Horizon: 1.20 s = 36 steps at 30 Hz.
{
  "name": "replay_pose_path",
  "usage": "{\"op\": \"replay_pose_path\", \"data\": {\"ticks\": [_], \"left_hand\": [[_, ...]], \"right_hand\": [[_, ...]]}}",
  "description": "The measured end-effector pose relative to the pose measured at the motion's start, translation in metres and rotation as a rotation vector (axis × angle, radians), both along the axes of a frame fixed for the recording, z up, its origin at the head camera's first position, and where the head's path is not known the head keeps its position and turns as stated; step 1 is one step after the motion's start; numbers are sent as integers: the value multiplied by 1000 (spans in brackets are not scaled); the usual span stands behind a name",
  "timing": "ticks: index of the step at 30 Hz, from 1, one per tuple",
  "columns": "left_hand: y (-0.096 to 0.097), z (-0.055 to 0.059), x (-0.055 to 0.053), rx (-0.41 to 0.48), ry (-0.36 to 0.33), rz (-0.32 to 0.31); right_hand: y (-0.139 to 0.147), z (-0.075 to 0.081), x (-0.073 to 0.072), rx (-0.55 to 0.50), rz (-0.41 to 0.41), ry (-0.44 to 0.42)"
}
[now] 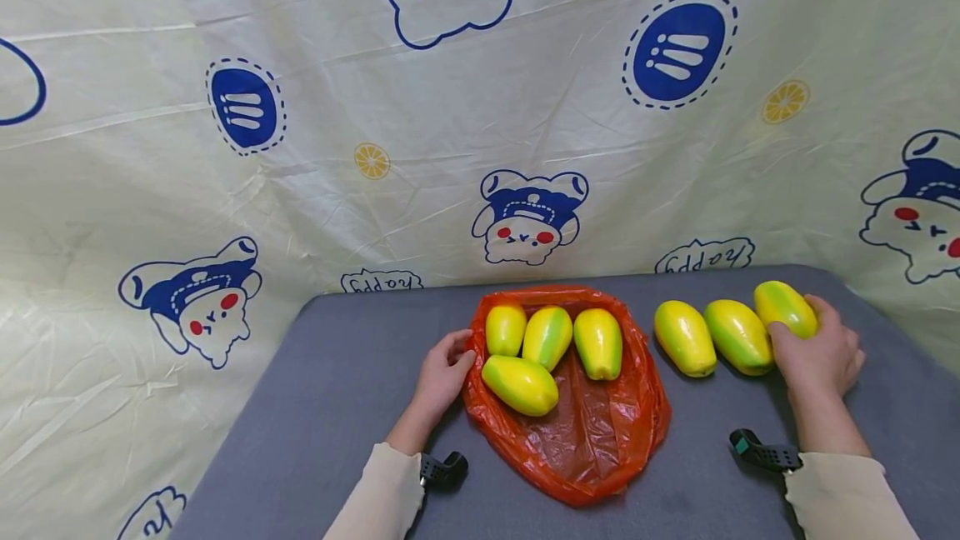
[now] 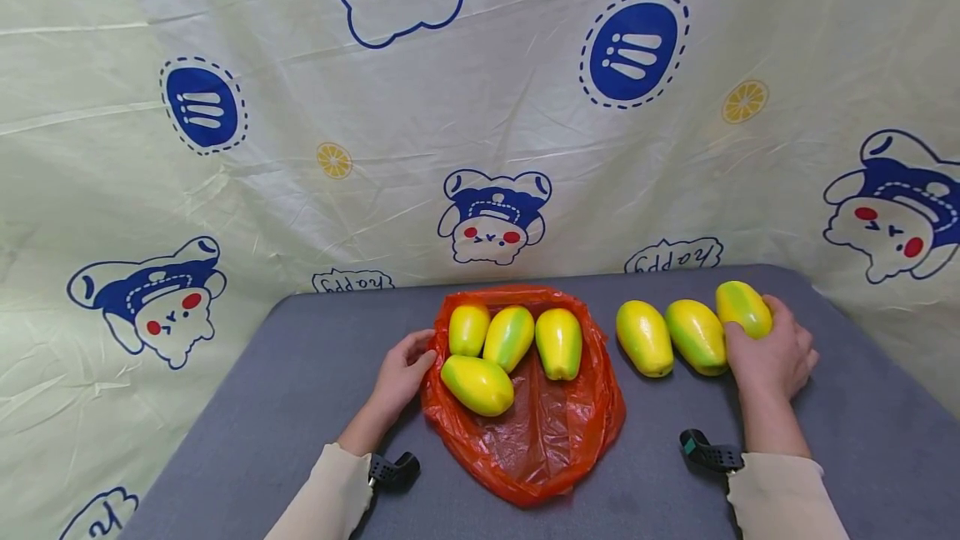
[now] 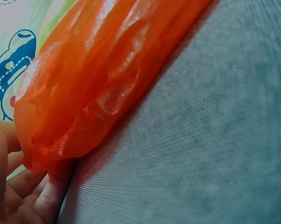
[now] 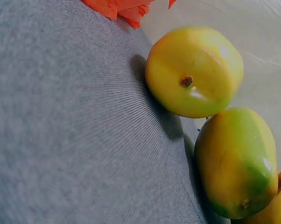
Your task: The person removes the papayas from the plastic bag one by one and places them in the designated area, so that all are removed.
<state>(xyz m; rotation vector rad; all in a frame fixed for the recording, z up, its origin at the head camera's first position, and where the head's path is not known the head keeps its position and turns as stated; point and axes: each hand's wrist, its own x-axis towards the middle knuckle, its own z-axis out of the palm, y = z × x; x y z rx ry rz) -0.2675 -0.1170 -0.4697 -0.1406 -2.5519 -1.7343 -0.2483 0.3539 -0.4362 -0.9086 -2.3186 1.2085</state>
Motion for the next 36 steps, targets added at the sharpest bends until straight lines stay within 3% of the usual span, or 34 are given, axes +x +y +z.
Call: {"op": "replay_pose_path", "data": {"ticks": [14,28,36], "left_hand": [[1,0,-2,-17,3,11],[1,-1,-1,-7,8,6],[1,-1,-1,-9,8,11]], "right_hand": [[1,-4,0,3,15,-44],[1,-6,-3,2,26,-29],[-3,0,-3,-4,8,2]]}}
